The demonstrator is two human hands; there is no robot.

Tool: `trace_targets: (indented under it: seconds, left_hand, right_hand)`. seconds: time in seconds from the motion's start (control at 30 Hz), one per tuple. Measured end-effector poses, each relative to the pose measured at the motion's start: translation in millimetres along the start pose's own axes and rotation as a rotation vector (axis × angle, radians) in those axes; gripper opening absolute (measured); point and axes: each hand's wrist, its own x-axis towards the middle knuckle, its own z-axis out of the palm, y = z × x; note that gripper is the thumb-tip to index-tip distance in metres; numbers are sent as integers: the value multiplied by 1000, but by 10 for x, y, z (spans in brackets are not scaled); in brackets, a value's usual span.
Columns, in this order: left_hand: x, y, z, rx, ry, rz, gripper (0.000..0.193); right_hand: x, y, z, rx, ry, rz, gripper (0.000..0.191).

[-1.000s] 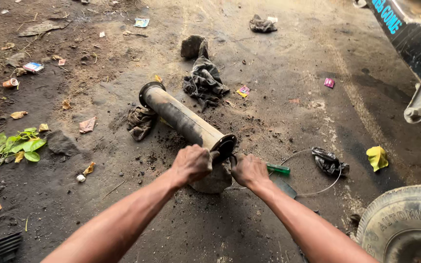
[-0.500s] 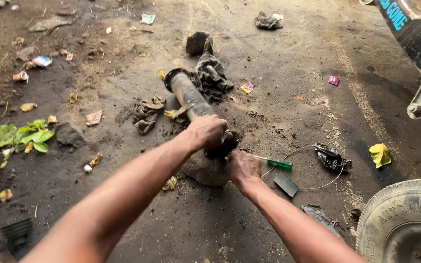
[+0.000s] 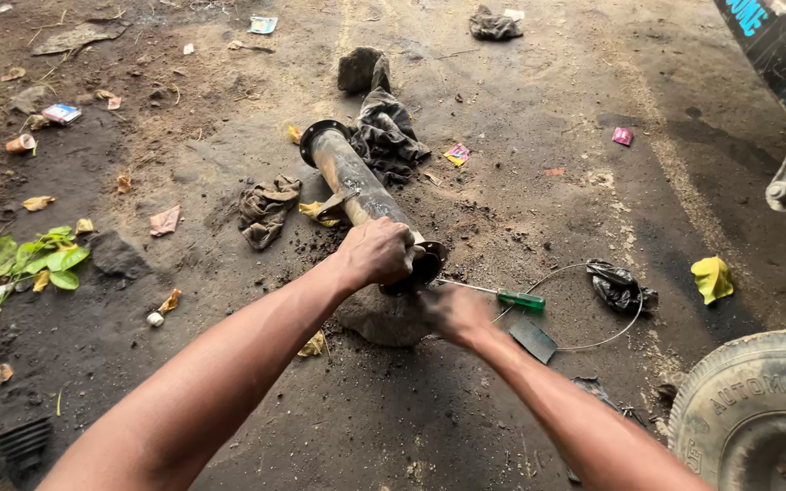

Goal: The person repeatedly strikes a metal pipe against a rock to dislodge debris. They then use a screwdriver to scrape the inside of the pipe and wipe the interior with a cloth. The person continues to strike and scrape the pipe throughout the video.

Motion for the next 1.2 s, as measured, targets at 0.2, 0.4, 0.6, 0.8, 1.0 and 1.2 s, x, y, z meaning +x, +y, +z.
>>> trace_targets:
  seconds: [0.2, 0.4, 0.6, 0.8, 1.0, 1.2]
  left_hand:
    - [21, 15, 33, -16, -39, -38, 22]
    - [51, 72, -12, -81, 17, -30, 22]
    - [175, 187, -57, -47, -64, -91, 24]
    - [193, 215, -78, -43, -42, -45, 21]
    - [177, 201, -61, 21, -27, -22, 21]
    - [181, 187, -36, -26, -67, -63, 22]
  right_hand:
    - [-202, -26, -154, 357, -159, 7, 37]
    - [-458, -27, -382, 182, -120, 85, 44]
    - [-548, 11, -476, 190, -166, 157, 46]
    - [-640, 64, -522, 353, -227, 144, 28]
    - [-534, 166, -392, 417, -207, 143, 35]
    - [-454, 184, -340, -9, -29, 23, 40]
